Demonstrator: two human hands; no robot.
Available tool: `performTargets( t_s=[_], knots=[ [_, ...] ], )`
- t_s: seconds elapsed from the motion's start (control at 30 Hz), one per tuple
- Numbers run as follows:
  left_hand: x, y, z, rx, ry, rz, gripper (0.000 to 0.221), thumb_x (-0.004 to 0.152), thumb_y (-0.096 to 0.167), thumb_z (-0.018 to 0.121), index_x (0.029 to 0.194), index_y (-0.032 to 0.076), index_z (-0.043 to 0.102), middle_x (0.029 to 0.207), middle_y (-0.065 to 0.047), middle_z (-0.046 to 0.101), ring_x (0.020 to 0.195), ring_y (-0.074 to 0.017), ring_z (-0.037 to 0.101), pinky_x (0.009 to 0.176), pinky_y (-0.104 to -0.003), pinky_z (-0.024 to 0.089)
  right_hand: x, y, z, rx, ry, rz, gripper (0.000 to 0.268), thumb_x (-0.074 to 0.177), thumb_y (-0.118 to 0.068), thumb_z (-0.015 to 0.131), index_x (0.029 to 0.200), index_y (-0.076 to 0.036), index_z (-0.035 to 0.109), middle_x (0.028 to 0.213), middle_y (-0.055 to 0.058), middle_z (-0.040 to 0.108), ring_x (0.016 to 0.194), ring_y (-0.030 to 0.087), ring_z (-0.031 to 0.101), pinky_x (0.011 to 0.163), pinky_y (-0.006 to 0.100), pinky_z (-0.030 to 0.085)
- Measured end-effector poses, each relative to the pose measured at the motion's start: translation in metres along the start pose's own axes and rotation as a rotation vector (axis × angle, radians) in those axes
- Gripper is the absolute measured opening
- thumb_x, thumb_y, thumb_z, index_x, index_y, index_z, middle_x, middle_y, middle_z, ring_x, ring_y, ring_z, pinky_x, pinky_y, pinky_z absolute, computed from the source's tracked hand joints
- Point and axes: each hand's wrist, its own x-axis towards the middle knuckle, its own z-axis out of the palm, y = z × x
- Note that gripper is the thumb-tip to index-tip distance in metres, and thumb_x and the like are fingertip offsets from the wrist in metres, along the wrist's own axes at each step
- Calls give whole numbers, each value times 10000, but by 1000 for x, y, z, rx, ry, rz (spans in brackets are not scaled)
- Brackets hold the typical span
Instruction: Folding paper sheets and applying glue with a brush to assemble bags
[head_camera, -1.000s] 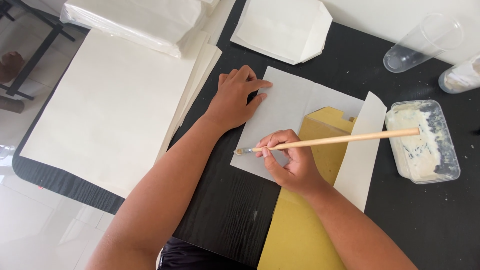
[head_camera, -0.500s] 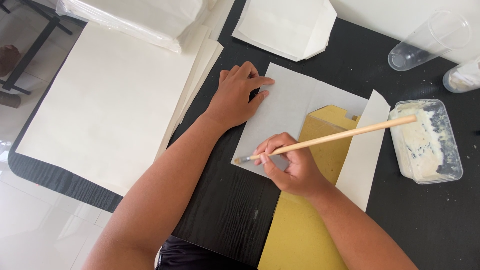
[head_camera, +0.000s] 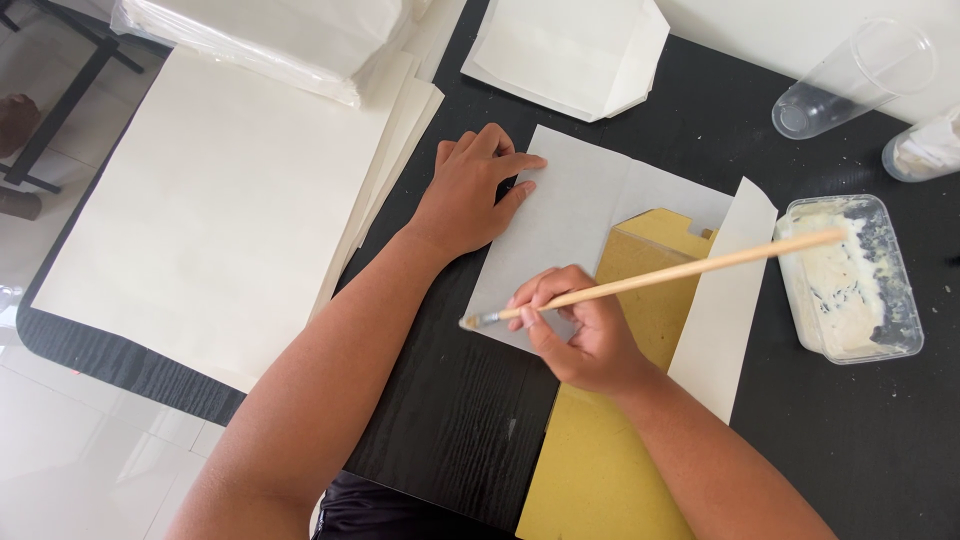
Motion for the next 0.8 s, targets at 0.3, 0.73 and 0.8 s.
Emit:
performTargets(
  t_s=[0.3, 0.73, 0.8],
  knots=[
    [-1, 0, -2, 10, -12, 4, 241, 974, 228, 681, 1195, 186, 768, 979, -23, 545, 944, -195, 582, 955, -404, 389, 3, -2, -3, -52, -49, 2, 102, 933, 20, 616, 927, -37, 532, 882, 139, 717, 753, 201, 754, 704, 316, 610],
    [-1, -4, 1, 8, -22, 12, 246, 984, 254, 664, 1204, 196, 756, 991, -14, 525, 952, -193, 580, 964, -408, 389, 1, 1, -6, -50, -18, 11, 83, 946, 7, 614, 942, -23, 536, 905, 150, 705, 755, 210, 759, 711, 338, 623],
    [-1, -4, 1, 8, -24, 11, 247, 982, 252, 665, 1205, 199, 757, 993, -17, 532, 954, -196, 588, 963, -412, 392, 0, 2, -4, 44, -60, 28, 79, 932, 11, 623, 929, -22, 552, 881, 141, 721, 736, 200, 764, 696, 336, 627]
  ],
)
